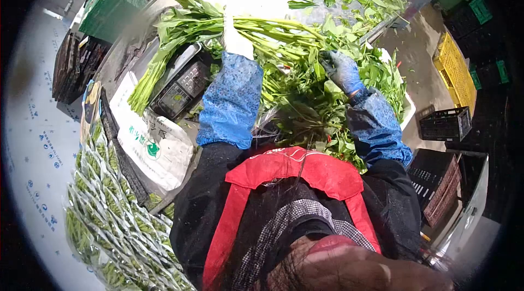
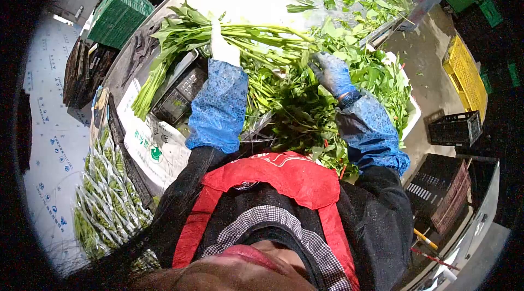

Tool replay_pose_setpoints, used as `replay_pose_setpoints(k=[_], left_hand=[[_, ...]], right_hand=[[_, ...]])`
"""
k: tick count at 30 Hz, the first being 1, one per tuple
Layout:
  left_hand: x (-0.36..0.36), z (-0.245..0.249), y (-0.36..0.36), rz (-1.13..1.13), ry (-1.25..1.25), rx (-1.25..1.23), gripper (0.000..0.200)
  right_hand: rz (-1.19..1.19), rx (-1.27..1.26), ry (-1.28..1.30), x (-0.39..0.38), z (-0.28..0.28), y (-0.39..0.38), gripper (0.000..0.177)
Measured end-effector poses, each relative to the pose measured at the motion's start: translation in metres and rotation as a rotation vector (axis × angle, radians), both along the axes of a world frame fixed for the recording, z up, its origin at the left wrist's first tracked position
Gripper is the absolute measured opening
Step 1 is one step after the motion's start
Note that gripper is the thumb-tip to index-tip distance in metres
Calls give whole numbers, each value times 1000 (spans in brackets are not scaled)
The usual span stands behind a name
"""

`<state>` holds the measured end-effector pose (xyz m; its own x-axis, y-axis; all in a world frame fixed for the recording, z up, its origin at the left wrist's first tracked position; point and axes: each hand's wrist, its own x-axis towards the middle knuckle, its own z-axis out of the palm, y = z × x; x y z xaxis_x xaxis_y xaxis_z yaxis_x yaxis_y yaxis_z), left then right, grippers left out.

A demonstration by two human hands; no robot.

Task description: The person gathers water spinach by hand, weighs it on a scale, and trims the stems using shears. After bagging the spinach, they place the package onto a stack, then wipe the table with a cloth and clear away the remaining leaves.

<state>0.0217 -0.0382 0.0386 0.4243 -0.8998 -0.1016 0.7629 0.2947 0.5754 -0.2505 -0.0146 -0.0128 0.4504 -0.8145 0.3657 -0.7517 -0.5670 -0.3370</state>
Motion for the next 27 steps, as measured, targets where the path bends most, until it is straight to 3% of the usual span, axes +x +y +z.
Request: replay_pose_setpoints(k=[2, 4, 7, 8, 9, 10, 11, 13, 16, 19, 20, 22, 23, 26, 27], left_hand=[[1, -12, -8, 21, -17, -28, 40], [-5, -22, -10, 40, -12, -36, 40], [-41, 13, 23, 36, -33, -28, 36], [-50, 18, 31, 40, -92, -73, 35], [-50, 20, 24, 24, 42, 103, 40], [-55, 28, 28, 23, 42, 104, 40], [-61, 36, 31, 63, 54, 118, 41], [-57, 32, 25, 127, 30, 166, 42], [-32, 24, 15, 146, -5, 139, 37], [-7, 12, 1, 133, -26, 6, 34], [-6, 21, 2, 131, -25, 4, 34], [-5, 32, 8, 95, 18, -32, 33], [-4, 33, 6, 72, 50, -66, 31], [-5, 34, 5, 49, 17, -34, 31], [-5, 33, 4, 47, 16, -37, 31]], right_hand=[[26, -47, -100, 22, 18, 5, 24], [-92, -164, 12, 47, 36, 7, 27], [-229, -329, 89, 69, 39, -11, 41], [-275, -200, 59, 76, 42, -15, 44], [-242, -121, -4, 78, 41, -20, 40], [-209, -42, -69, 80, 37, -24, 36], [-97, -53, -287, 80, 26, -29, 25], [4, -155, -393, 71, 4, -36, 15], [-294, -99, -173, 38, -12, -43, 17], [-338, 47, 44, -6, -18, -45, 22], [-309, 159, 76, -16, -20, -48, 34], [-177, 141, -272, -17, -23, -49, 62], [-140, 321, -375, -16, -21, -49, 91], [1, 413, -624, -3, -22, -46, 98], [-13, 568, -681, 0, -22, -47, 89]])
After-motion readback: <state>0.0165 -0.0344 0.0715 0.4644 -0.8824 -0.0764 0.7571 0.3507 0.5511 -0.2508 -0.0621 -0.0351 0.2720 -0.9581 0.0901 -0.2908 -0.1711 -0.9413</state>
